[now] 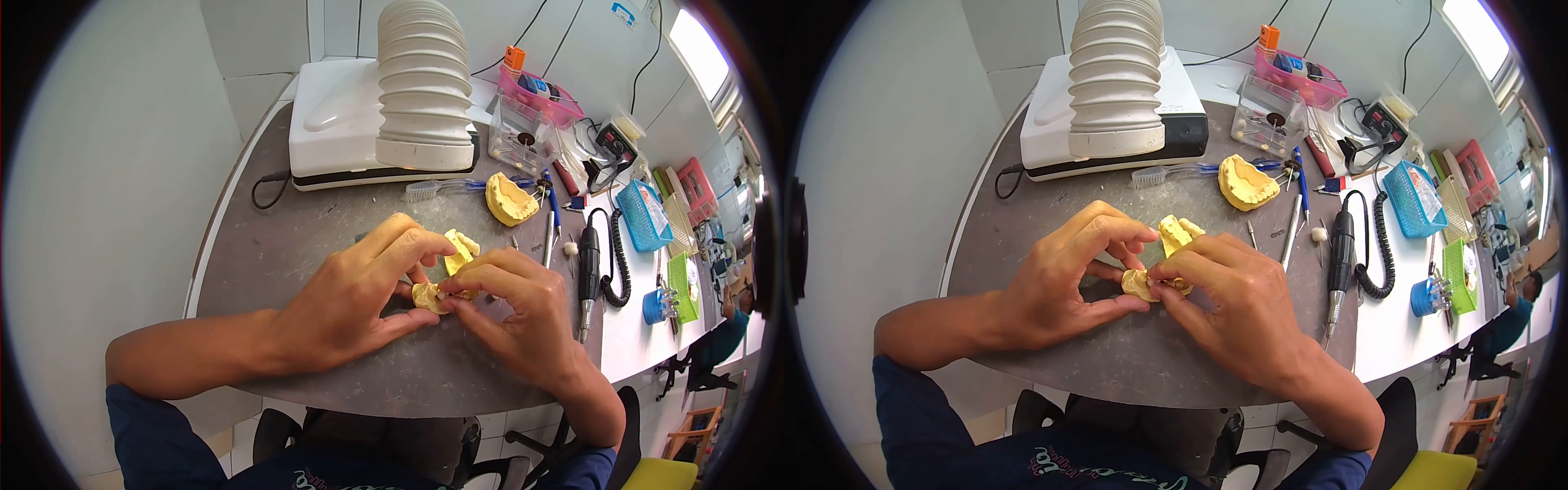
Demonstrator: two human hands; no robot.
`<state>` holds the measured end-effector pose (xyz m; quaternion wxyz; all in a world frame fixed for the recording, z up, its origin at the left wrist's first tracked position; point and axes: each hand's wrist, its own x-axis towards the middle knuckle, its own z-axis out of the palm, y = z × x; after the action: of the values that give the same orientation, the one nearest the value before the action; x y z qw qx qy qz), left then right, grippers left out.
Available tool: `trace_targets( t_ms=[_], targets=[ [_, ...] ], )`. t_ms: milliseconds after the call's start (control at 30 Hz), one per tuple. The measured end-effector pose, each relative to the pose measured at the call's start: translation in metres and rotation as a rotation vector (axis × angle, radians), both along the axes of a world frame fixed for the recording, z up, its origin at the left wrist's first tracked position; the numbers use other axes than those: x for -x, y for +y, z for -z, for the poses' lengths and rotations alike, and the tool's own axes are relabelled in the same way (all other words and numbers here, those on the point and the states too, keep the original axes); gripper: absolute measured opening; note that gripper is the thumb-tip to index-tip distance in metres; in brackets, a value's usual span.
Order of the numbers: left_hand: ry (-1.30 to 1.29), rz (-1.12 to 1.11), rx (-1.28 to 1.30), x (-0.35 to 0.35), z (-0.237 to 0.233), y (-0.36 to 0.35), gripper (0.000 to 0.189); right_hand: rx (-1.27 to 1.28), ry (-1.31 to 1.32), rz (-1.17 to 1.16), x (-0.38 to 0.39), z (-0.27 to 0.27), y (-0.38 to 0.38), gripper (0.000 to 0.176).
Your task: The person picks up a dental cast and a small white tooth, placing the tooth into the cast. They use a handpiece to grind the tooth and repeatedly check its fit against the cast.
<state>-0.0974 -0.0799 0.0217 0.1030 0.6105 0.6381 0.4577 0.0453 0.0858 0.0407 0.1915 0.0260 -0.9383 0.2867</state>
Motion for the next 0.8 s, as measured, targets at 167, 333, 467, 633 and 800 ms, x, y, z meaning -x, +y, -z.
trace_targets(
  t_ms=[167,333,467,633,800],
  targets=[
    [-0.010,0.002,0.006,0.0000,0.0001,-0.0010,0.060,0.079,0.007,0.036,0.0002,0.0006,-0.0037,0.016],
    [-0.022,0.011,0.001,0.0004,-0.0004,-0.0015,0.059,-0.005,0.017,-0.033,0.0002,0.0000,0.0018,0.021],
    [-0.016,-0.002,-0.007,0.0007,-0.0010,-0.0011,0.060,0.084,-0.011,0.006,0.0001,-0.0036,-0.0035,0.021],
    [-0.057,-0.001,-0.017,0.0008,-0.0011,-0.0010,0.059,0.067,-0.006,0.029,-0.0007,-0.0015,-0.0013,0.021],
    [-0.061,0.001,-0.025,0.0001,-0.0015,-0.0005,0.059,0.005,0.022,0.023,0.0016,-0.0005,-0.0035,0.015]
  ],
)
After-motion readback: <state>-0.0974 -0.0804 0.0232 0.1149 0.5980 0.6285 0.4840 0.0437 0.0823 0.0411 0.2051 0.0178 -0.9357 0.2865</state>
